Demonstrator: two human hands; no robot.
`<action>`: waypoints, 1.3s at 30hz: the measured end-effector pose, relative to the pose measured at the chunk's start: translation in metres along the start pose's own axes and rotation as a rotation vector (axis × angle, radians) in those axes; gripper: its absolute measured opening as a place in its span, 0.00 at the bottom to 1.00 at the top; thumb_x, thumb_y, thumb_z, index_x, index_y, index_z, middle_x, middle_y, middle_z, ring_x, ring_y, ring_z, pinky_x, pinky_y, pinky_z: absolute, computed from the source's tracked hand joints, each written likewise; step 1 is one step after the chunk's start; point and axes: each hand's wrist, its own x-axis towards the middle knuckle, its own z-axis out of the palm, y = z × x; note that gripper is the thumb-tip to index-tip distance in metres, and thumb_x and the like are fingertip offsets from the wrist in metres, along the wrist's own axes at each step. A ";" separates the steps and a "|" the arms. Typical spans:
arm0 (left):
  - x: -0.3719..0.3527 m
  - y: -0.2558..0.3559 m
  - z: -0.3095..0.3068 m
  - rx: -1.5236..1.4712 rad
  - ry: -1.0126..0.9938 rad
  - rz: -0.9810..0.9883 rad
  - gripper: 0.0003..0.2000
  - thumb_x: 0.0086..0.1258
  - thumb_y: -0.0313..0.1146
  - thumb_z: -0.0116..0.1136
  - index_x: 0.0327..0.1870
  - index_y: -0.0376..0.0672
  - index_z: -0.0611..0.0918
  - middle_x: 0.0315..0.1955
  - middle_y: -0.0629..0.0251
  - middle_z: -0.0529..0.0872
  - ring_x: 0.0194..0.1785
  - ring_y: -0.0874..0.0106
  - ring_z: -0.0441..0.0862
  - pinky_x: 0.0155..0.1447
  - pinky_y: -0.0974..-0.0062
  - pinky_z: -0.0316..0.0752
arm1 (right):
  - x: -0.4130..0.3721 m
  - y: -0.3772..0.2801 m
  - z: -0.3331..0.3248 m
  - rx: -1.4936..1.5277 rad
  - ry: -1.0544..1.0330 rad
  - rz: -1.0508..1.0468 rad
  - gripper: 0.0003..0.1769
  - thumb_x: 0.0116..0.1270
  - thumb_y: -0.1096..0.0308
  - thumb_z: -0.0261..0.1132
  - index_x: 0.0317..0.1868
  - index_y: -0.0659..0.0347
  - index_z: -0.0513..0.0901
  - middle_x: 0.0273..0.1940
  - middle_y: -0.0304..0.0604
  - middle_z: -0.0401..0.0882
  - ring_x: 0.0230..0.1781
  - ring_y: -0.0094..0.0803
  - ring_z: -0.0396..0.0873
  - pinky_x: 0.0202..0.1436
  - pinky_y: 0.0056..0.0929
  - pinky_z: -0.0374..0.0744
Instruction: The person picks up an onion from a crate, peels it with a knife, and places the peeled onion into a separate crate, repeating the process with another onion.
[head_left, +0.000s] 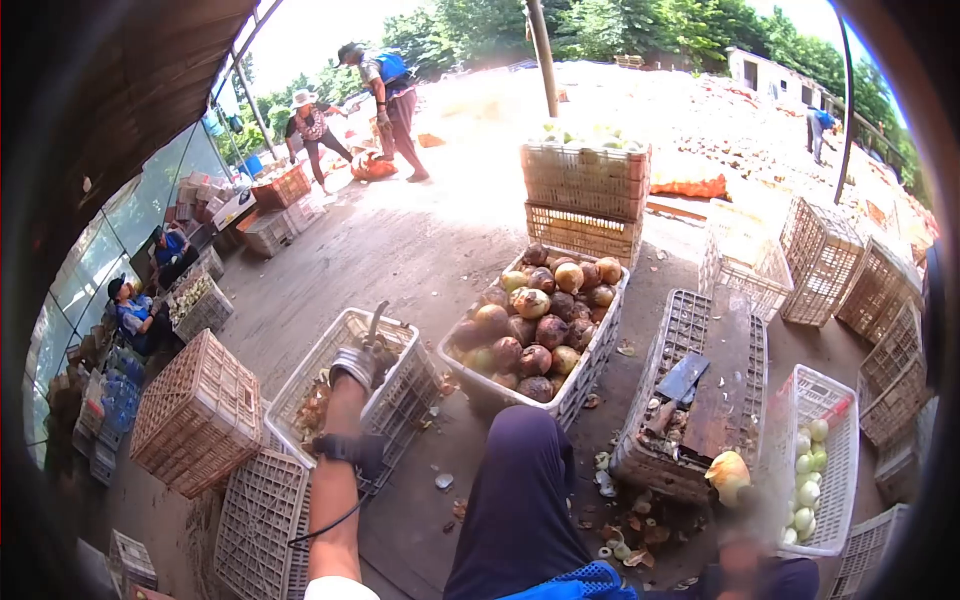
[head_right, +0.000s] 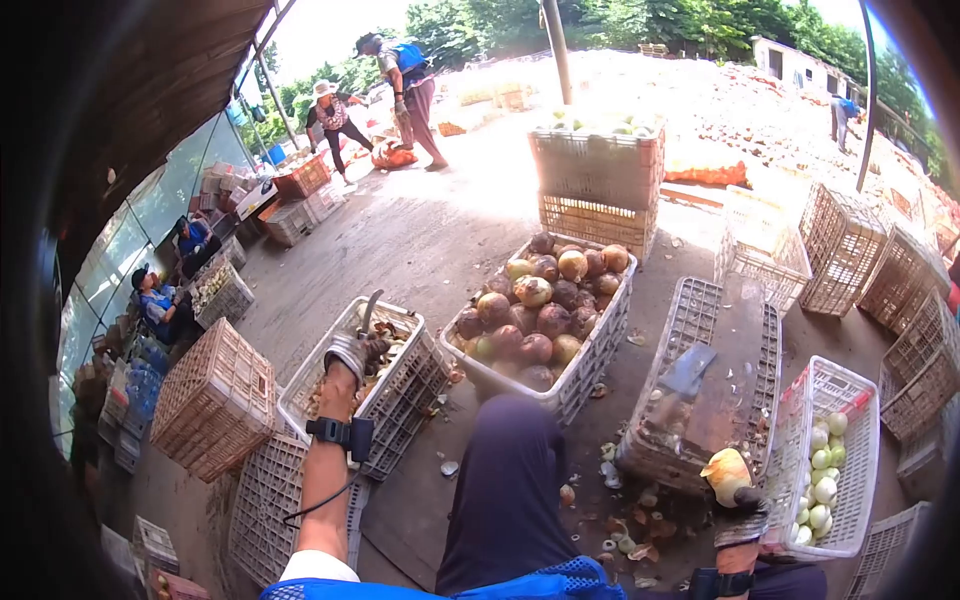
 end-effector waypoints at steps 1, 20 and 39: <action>-0.011 0.031 0.013 -0.140 -0.026 0.078 0.13 0.57 0.34 0.62 0.43 0.42 0.82 0.31 0.62 0.84 0.35 0.69 0.82 0.38 0.69 0.77 | 0.001 0.000 -0.002 -0.008 -0.003 -0.011 0.32 0.50 0.70 0.64 0.59 0.69 0.74 0.52 0.54 0.78 0.52 0.51 0.78 0.57 0.50 0.79; -0.353 0.326 0.162 -0.115 -0.624 1.408 0.17 0.55 0.41 0.68 0.42 0.41 0.82 0.31 0.49 0.84 0.32 0.50 0.83 0.34 0.55 0.76 | -0.021 -0.035 -0.038 -0.375 0.046 -0.252 0.46 0.35 0.80 0.76 0.62 0.68 0.73 0.53 0.47 0.80 0.52 0.37 0.79 0.57 0.32 0.80; -0.338 0.330 0.167 -0.045 -0.692 1.308 0.18 0.60 0.47 0.66 0.39 0.40 0.83 0.28 0.48 0.83 0.33 0.48 0.82 0.36 0.54 0.76 | -0.015 -0.029 -0.019 -0.849 0.167 -0.417 0.41 0.36 0.75 0.81 0.57 0.65 0.77 0.46 0.42 0.82 0.44 0.29 0.80 0.50 0.28 0.82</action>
